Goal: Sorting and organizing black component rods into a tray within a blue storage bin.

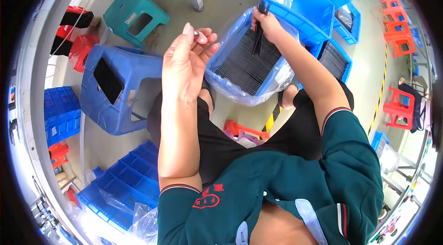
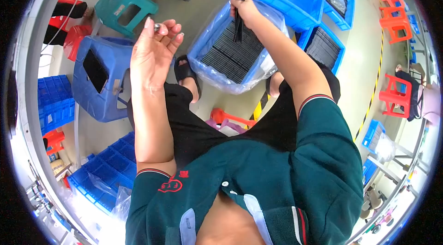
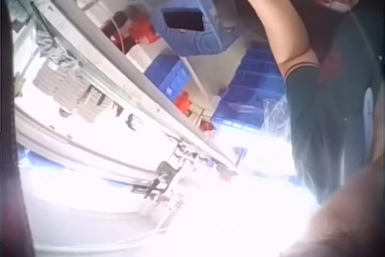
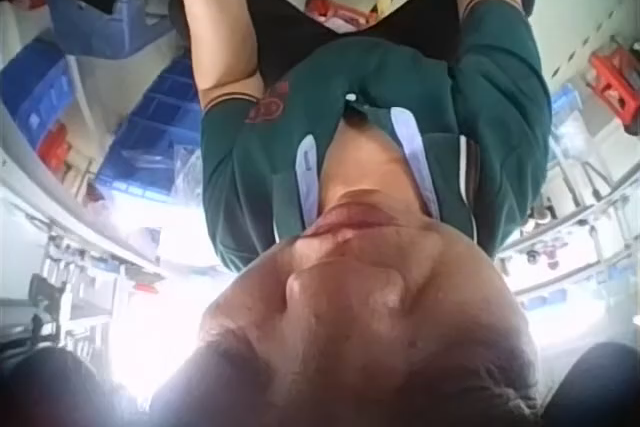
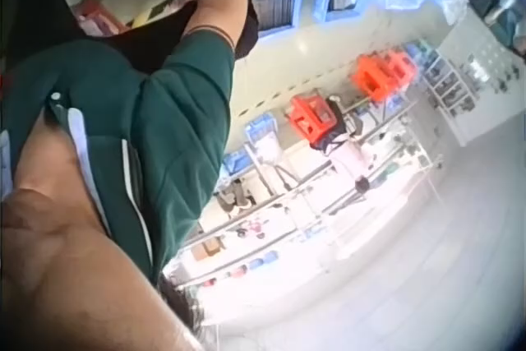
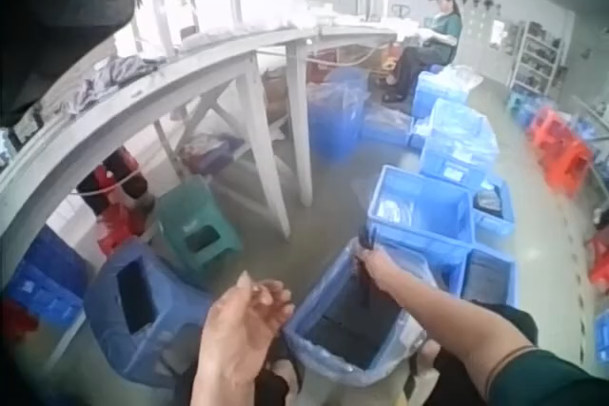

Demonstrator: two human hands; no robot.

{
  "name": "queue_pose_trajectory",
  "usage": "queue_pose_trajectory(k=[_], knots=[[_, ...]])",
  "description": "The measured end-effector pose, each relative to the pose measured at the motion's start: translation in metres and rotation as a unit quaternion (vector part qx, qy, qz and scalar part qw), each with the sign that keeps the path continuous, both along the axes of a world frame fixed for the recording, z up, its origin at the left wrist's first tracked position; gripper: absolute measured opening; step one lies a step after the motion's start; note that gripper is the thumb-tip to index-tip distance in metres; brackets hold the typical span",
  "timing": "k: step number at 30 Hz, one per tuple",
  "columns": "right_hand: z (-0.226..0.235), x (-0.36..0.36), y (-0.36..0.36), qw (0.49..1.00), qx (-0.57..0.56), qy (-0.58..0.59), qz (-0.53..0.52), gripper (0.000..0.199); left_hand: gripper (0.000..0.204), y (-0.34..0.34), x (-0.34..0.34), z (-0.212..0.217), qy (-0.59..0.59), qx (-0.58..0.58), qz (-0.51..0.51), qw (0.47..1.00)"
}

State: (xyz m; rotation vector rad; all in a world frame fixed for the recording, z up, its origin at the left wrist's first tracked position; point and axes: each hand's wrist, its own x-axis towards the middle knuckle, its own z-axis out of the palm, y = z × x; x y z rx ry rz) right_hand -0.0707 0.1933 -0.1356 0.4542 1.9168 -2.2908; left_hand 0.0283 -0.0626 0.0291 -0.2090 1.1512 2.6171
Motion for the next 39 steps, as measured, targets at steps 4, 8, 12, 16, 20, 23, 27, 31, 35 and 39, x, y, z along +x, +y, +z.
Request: queue_pose_trajectory(k=[4, 8, 12, 16, 20, 23, 27, 31, 35, 39], knots=[[-0.083, 0.018, -0.013, 0.967, 0.235, -0.092, 0.033, 0.037, 0.029, 0.003, 0.000, -0.001, 0.006, 0.005, -0.015, 1.000], [-0.124, 0.045, -0.048, 0.917, 0.385, -0.054, 0.092, 0.039, 0.032, -0.005, 0.004, -0.003, 0.002, -0.010, -0.015, 1.000], [-0.163, 0.071, -0.054, 0.886, 0.440, -0.093, 0.112, 0.036, 0.035, -0.003, 0.004, -0.004, 0.002, -0.016, -0.023, 1.000], [-0.190, 0.103, -0.068, 0.859, 0.477, -0.112, 0.151, 0.036, 0.038, -0.009, 0.005, -0.006, 0.005, -0.026, -0.031, 0.999], [-0.209, 0.106, -0.080, 0.814, 0.537, -0.140, 0.169, 0.036, 0.039, -0.007, 0.004, -0.007, 0.008, -0.022, -0.033, 0.999], [-0.214, 0.111, -0.088, 0.780, 0.578, -0.157, 0.182, 0.035, 0.041, -0.007, 0.005, -0.007, 0.005, -0.016, -0.032, 0.999], [-0.201, 0.119, -0.098, 0.764, 0.595, -0.136, 0.208, 0.032, 0.042, -0.011, 0.006, -0.005, 0.005, -0.022, -0.016, 1.000], [-0.197, 0.125, -0.080, 0.745, 0.627, -0.123, 0.191, 0.017, 0.042, -0.008, 0.005, -0.001, 0.014, -0.009, -0.027, 1.000], [-0.197, 0.129, -0.056, 0.732, 0.645, -0.099, 0.195, 0.016, 0.040, -0.011, 0.006, 0.000, 0.025, -0.031, -0.075, 0.996], [-0.197, 0.131, -0.053, 0.735, 0.643, -0.083, 0.198, 0.015, 0.040, -0.012, 0.008, -0.001, 0.024, -0.035, -0.071, 0.997]])
